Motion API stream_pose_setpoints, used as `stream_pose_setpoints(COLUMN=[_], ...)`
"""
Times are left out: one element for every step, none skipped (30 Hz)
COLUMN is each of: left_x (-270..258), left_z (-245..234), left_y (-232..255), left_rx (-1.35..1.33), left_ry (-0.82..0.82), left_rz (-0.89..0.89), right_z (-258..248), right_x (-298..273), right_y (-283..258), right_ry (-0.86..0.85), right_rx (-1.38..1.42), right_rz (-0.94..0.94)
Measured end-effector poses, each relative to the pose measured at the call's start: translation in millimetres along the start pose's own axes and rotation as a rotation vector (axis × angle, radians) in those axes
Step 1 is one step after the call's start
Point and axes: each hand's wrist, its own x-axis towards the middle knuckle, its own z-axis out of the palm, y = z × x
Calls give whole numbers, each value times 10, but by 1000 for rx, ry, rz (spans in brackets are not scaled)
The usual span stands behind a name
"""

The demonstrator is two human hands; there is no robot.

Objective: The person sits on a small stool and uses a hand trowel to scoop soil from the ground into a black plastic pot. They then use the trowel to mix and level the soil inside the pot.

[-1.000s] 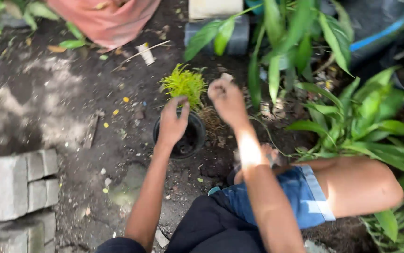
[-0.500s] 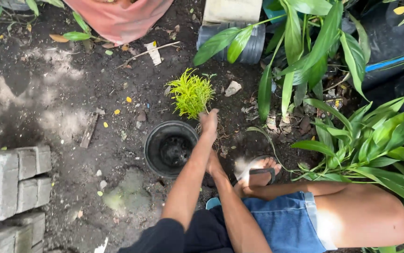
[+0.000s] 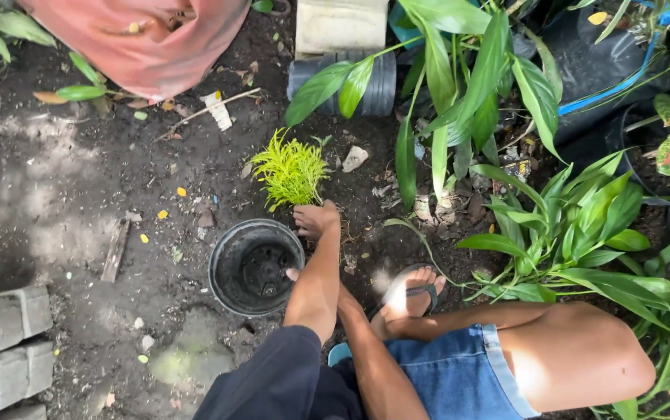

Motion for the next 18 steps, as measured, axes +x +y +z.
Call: stream_pose_setpoints(left_x=[45, 65, 85, 62, 37, 11, 50, 84, 115, 138, 157, 179, 208, 234, 262, 274, 287, 320], left_z=[37, 66, 96, 35, -29, -107, -72, -30, 9, 45, 79, 113, 90, 70, 51, 4, -41, -103], left_y=[54, 6, -45, -15, 14, 13, 34, 58, 79, 108, 138, 184, 244, 288, 330, 359, 390, 426], left_rx=[2, 31, 59, 63, 17, -26, -19, -104, -188, -185, -348, -508, -503, -509, -515, -508, -519, -529], left_ry=[-1, -11, -21, -24, -58, -91, -92, -125, -159, -162, -216, -270, -275, -333, -391, -397, -482, -563], left_rz=[8, 25, 42, 48, 39, 26, 28, 46, 63, 67, 21, -23, -14, -10, -6, -4, -7, -9], right_z=[-9, 16, 41, 40, 37, 47, 74, 84, 79, 82, 77, 66, 64, 67, 71, 99, 127, 171], right_x=[25, -14, -56, -44, -35, -47, -65, -79, -95, -99, -107, -104, -101, -106, -105, 36, 178, 328], right_y=[-41, -38, -34, -49, -65, -75, -66, -64, -74, -76, -81, -98, -106, -111, -122, 44, 212, 370], right_ry=[1, -2, -5, -4, -3, -6, -9, -10, -11, -11, -11, -8, -5, -2, 1, 7, 84, 158], right_rx=[-4, -4, -4, -8, -12, -15, -18, -20, -23, -28, -33, -34, -36, -37, -39, -33, -75, -116], right_rz=[-1, 11, 24, 26, 29, 35, 40, 46, 51, 53, 56, 56, 57, 60, 63, 68, 104, 139])
